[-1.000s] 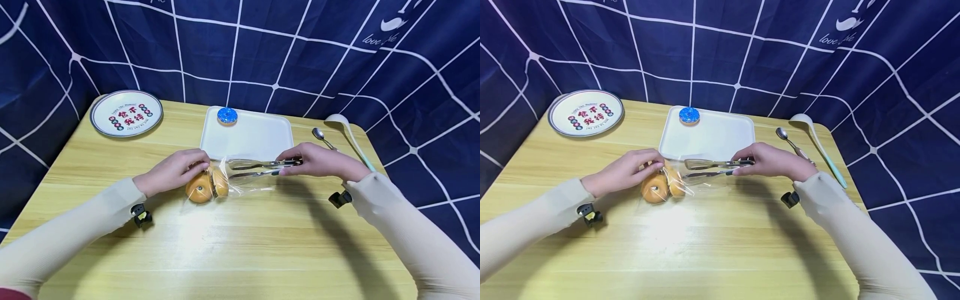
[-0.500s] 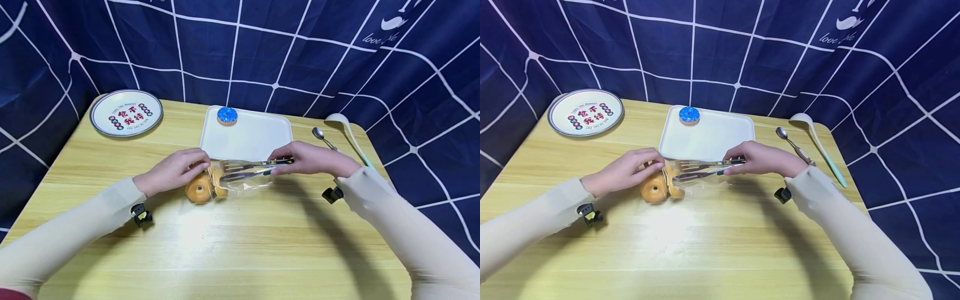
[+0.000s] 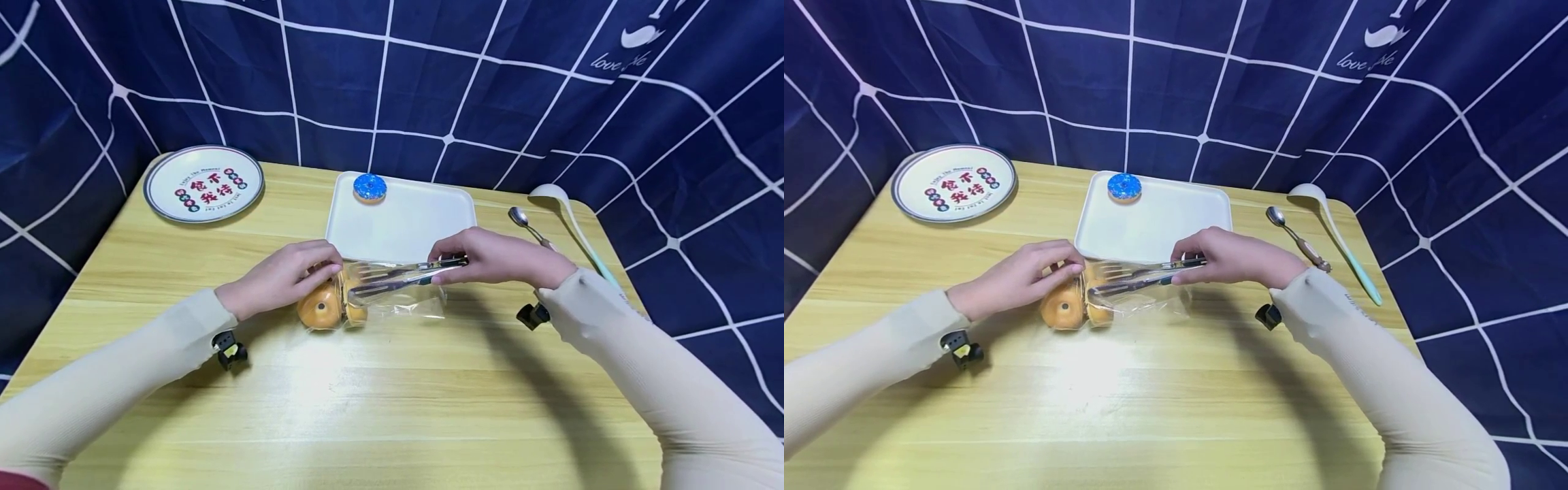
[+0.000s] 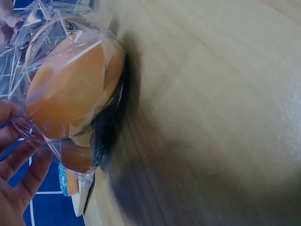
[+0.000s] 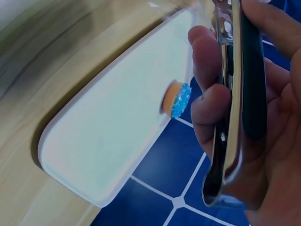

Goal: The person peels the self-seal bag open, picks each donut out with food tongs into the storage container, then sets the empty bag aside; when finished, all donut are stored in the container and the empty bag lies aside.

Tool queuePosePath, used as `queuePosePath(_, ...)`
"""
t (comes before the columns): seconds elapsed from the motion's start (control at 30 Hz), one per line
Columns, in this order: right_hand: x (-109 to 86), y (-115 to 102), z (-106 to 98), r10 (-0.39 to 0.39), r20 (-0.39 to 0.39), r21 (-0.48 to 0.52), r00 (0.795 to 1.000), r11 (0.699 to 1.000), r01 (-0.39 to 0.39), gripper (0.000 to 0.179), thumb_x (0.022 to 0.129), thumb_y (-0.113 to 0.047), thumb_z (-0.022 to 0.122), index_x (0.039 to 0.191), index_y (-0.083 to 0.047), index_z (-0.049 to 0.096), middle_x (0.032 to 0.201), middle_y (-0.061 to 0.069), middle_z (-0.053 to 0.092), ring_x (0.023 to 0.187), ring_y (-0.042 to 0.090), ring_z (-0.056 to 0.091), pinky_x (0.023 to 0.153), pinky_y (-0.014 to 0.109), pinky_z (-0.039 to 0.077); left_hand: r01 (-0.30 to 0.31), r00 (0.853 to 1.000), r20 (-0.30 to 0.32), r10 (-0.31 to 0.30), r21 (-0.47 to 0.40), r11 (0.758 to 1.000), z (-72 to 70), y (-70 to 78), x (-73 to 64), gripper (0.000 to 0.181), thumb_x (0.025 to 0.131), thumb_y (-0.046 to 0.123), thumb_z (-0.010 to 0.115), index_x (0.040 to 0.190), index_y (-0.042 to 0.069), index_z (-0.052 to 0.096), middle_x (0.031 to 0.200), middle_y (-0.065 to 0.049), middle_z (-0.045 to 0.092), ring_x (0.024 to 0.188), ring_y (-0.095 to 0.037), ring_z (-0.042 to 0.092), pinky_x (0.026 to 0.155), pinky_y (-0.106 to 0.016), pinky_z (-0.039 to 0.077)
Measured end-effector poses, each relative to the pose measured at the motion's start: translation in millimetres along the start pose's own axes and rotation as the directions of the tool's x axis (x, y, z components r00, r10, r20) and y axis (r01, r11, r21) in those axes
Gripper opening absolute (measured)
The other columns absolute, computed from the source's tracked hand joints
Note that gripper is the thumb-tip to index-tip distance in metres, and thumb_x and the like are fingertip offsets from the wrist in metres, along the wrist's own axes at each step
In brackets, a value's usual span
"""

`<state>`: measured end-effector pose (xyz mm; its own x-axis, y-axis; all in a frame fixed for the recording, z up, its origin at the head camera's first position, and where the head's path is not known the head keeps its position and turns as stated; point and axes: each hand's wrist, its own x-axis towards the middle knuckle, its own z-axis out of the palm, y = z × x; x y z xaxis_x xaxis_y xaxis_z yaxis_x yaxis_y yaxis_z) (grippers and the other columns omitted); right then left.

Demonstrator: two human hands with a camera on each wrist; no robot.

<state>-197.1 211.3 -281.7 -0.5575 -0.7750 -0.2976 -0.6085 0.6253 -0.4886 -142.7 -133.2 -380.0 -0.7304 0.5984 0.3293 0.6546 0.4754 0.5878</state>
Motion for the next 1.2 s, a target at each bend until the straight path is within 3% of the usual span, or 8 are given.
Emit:
queuePosePath(0.3, -8.4, 1.0, -1.7, -0.014, -0.002, -0.021, 1.0, 1.0, 0.014, 0.013, 0.099, -0.029, 0.075, 0.107, -0.018, 0.074, 0.093, -0.007, 0.071, 0.078, 0.008, 0.056, 0.074, 0.026, 0.048, -0.02, 1.0, -0.008, 0.02, -0.006, 1.0, 0.2, -0.8, -0.1, 0.013, 0.109, 0.014, 0.057, 0.107, 0.013, 0.07, 0.1, 0.002, 0.07, 0.088, -0.01, 0.06, 0.084, -0.035, 0.055)
queuePosePath(0.53, -24.3, -0.4, -2.7, 0.052, -0.006, -0.057, 0.999, 0.997, -0.052, 0.012, 0.096, -0.028, 0.078, 0.104, -0.021, 0.073, 0.089, -0.009, 0.068, 0.067, 0.006, 0.048, 0.069, 0.025, 0.046, 0.016, 1.0, -0.009, -0.016, -0.006, 1.0, 0.3, -2.4, -1.6, 0.013, 0.109, 0.015, 0.057, 0.108, 0.012, 0.07, 0.1, 0.002, 0.069, 0.088, -0.011, 0.059, 0.084, -0.036, 0.054)
queuePosePath(0.8, -40.4, 3.2, -3.1, 0.08, 0.001, -0.076, 0.997, 0.994, -0.08, 0.013, 0.095, -0.028, 0.079, 0.103, -0.019, 0.073, 0.083, -0.011, 0.066, 0.072, 0.006, 0.054, 0.07, 0.025, 0.048, 0.017, 1.0, -0.009, -0.017, -0.004, 1.0, 0.4, -1.5, -1.1, 0.013, 0.109, 0.017, 0.057, 0.106, 0.013, 0.069, 0.099, 0.001, 0.069, 0.088, -0.012, 0.059, 0.084, -0.036, 0.054)
queuePosePath(1.2, -46.4, 1.6, -1.9, 0.093, 0.024, -0.064, 0.995, 0.994, -0.092, 0.02, 0.094, -0.032, 0.08, 0.103, -0.016, 0.071, 0.078, -0.01, 0.061, 0.07, 0.006, 0.051, 0.065, 0.024, 0.044, 0.007, 1.0, -0.01, -0.007, 0.008, 1.0, 0.6, -0.7, -0.5, 0.013, 0.109, 0.016, 0.057, 0.105, 0.013, 0.069, 0.098, 0.002, 0.068, 0.087, -0.011, 0.058, 0.083, -0.035, 0.053)
